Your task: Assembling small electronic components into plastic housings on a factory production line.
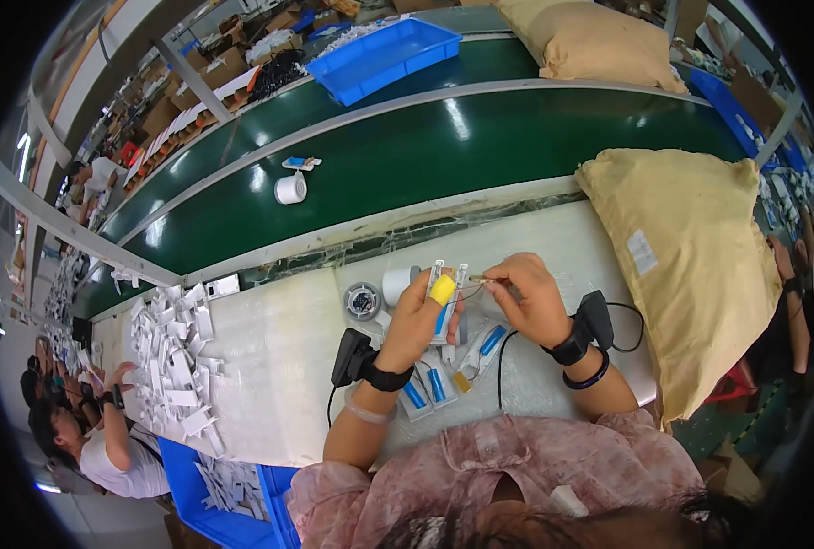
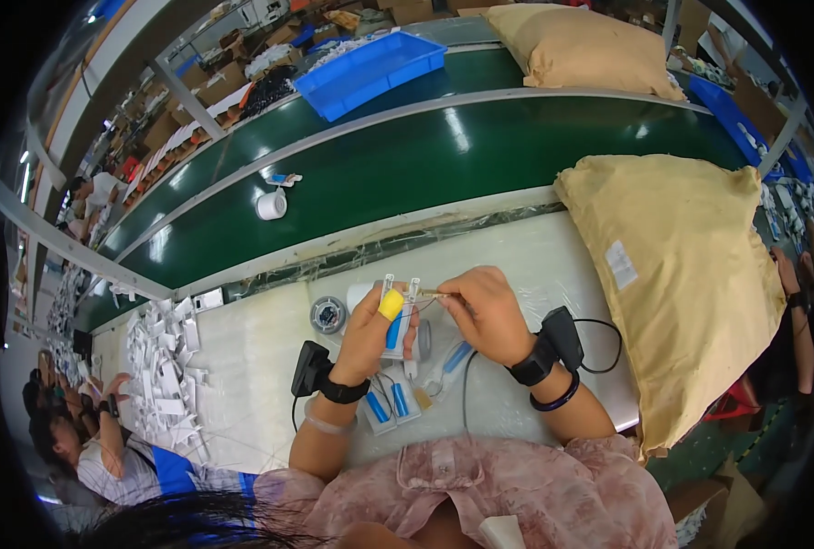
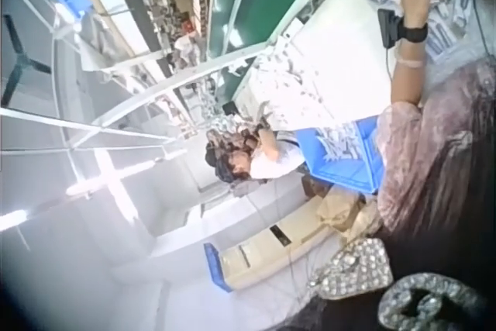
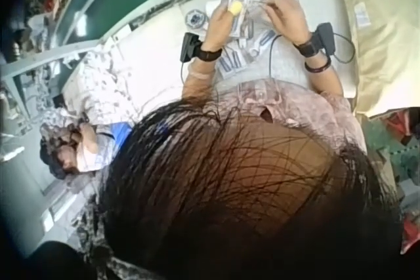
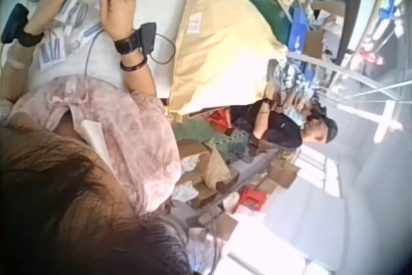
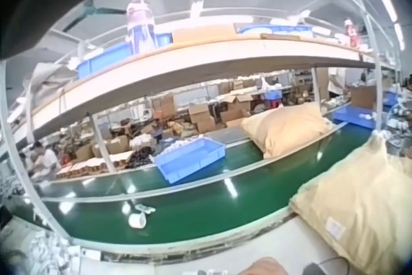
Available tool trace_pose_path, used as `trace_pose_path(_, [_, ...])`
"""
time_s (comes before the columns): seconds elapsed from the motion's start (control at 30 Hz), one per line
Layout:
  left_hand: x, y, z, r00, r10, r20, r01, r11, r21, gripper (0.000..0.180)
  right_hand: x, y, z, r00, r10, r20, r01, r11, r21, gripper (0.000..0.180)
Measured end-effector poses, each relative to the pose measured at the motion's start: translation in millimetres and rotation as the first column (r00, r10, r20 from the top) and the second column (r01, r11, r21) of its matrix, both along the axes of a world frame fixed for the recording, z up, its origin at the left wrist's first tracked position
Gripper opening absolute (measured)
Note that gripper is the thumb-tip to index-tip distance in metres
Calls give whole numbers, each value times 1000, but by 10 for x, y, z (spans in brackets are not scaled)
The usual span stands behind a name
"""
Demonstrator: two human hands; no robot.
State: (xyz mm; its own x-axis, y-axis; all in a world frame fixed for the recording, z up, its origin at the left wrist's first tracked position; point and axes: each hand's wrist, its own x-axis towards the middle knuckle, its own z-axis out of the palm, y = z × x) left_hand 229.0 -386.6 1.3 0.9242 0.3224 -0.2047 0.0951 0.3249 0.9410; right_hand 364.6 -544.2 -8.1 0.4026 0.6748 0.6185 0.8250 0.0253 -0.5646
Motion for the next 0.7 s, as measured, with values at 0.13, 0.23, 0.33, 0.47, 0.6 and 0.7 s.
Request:
trace_pose_path(0.13, [-16,-27,-46,1000,-8,6,7,998,69,25,-65,58,-34,998,-61,15,58,989,138,23])
trace_pose_path(0.23, [-41,-51,-76,1000,-10,27,7,993,116,29,-84,67,-17,999,14,-49,-6,987,160,22])
trace_pose_path(0.33, [-52,-96,-75,1000,-16,19,12,979,201,48,-89,49,1,995,95,-34,-89,983,158,22])
trace_pose_path(0.47, [-53,-136,-65,998,-25,63,17,993,120,55,-145,57,-24,993,113,-47,-102,976,191,23])
trace_pose_path(0.6, [-77,-133,-108,997,-29,76,24,998,66,57,-162,53,-57,993,120,22,-122,972,203,24])
trace_pose_path(0.7, [-89,-157,-77,995,-31,92,20,992,122,56,-152,53,-54,993,102,58,-111,976,188,24])
